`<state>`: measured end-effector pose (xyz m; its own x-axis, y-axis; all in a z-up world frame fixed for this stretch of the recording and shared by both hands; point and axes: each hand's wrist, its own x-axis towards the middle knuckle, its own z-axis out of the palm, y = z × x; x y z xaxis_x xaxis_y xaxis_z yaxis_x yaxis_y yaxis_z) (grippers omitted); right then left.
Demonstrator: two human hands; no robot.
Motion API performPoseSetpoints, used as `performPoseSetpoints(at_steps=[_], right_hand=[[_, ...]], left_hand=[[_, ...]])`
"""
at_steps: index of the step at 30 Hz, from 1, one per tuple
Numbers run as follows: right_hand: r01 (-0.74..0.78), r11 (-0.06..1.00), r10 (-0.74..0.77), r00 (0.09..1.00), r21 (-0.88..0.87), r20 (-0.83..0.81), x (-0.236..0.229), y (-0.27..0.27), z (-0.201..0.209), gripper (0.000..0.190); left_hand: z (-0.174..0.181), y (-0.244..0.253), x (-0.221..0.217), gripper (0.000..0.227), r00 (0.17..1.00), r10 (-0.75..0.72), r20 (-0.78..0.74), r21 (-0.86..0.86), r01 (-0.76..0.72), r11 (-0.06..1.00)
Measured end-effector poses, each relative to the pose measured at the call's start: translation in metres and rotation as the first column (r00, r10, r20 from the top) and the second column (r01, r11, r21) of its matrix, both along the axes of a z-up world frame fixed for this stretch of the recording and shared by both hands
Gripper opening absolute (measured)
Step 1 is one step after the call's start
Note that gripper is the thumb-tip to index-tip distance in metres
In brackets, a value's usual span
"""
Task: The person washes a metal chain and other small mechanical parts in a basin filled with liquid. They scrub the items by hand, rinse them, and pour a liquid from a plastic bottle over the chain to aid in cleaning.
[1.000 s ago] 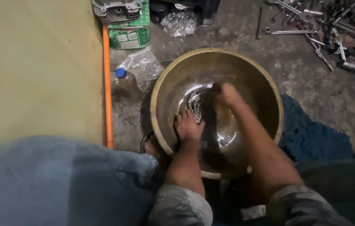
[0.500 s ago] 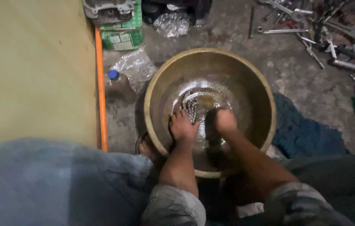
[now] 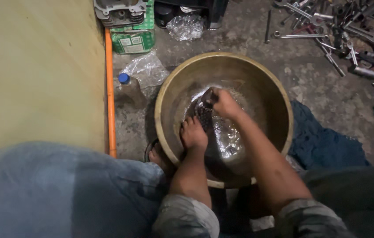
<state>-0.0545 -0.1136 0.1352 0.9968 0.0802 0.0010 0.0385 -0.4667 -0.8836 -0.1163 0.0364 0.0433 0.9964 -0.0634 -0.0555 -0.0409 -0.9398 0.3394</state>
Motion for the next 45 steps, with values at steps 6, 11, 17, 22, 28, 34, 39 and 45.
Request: performPoseSetpoints(at_steps=[6,11,17,22,28,34,39,45], right_hand=[[0.168,0.961,-0.174,0.985,-0.219,-0.008,0.004,0.0,0.05,0.029],[0.313,0.938,-0.25,0.908,-0.148,0.335,0.026,-0.009,0.093,0.052],[0.323,0.768,-0.188,0.939,0.553,-0.288,0.031,-0.026,0.088,0.048],[0.059,0.838,0.178,0.911,-0.543,0.373,-0.052,-0.005,-0.042,0.062],[0.389,0.889,-0.357,0.919,0.243,-0.167,-0.005,-0.058,-0.122,0.033],[0.422,0.768,-0.486,0.874,-0.482,-0.01,-0.039,-0.082,-0.106,0.035],[0.502,0.676,-0.416,0.864,-0.539,0.284,-0.094,-0.02,-0.138,0.067],[0.4,0.759,-0.426,0.902,-0.515,0.072,-0.077,-0.029,-0.125,0.072]], left_hand=[[-0.013,-0.002,0.0,0.039,0.999,0.021,0.043,0.015,-0.021,1.0],[-0.031,-0.006,0.003,0.032,0.992,0.045,0.122,0.061,-0.052,0.997],[-0.028,-0.006,0.004,0.03,0.99,0.042,0.134,0.11,-0.057,0.992],[0.032,0.001,-0.003,0.073,0.995,0.007,-0.097,-0.063,-0.013,0.998],[0.034,0.004,-0.003,0.091,0.998,0.04,0.039,-0.066,-0.038,0.997],[0.043,0.007,-0.005,0.074,0.995,-0.038,-0.093,-0.081,0.031,0.996],[0.047,0.006,-0.004,0.078,0.997,-0.028,-0.065,-0.059,0.024,0.998],[0.053,0.005,-0.01,0.077,0.998,-0.002,-0.064,-0.068,-0.002,0.998]])
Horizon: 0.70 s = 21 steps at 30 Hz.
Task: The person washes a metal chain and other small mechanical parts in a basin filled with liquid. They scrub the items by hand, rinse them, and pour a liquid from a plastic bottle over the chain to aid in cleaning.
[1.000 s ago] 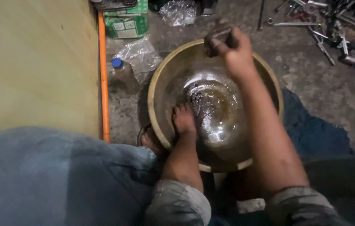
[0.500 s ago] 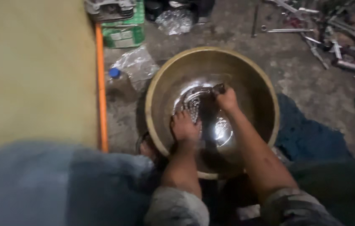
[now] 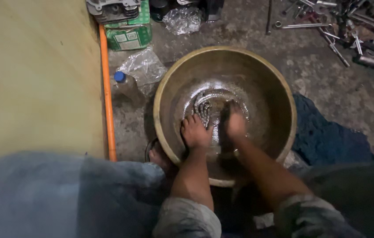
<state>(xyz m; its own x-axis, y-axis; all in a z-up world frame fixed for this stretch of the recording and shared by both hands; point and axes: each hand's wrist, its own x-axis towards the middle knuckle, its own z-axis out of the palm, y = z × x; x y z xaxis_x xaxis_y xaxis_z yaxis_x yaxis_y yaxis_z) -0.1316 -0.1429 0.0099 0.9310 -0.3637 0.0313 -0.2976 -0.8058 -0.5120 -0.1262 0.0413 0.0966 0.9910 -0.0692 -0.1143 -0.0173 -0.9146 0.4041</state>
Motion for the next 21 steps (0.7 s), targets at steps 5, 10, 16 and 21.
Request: performPoseSetpoints(at_steps=[5,10,16,21], right_hand=[[-0.239,0.931,0.241,0.97,-0.276,-0.027,0.015,-0.001,0.046,0.056],[-0.264,0.91,0.105,0.892,-0.318,-0.441,0.051,-0.013,0.037,0.024],[-0.288,0.886,0.022,0.808,-0.362,-0.589,0.042,-0.017,0.033,0.019],[-0.303,0.893,0.008,0.75,-0.334,-0.661,0.017,0.009,0.028,0.023]], left_hand=[[0.009,-0.002,-0.001,0.074,0.997,0.024,-0.071,0.0,-0.024,1.0],[0.007,-0.001,0.005,0.079,0.999,-0.03,-0.032,-0.007,0.03,1.0],[-0.007,0.003,0.005,0.081,0.996,-0.026,0.08,-0.027,0.029,0.999],[-0.007,-0.001,0.005,0.071,1.0,0.001,-0.019,-0.023,-0.001,1.0]])
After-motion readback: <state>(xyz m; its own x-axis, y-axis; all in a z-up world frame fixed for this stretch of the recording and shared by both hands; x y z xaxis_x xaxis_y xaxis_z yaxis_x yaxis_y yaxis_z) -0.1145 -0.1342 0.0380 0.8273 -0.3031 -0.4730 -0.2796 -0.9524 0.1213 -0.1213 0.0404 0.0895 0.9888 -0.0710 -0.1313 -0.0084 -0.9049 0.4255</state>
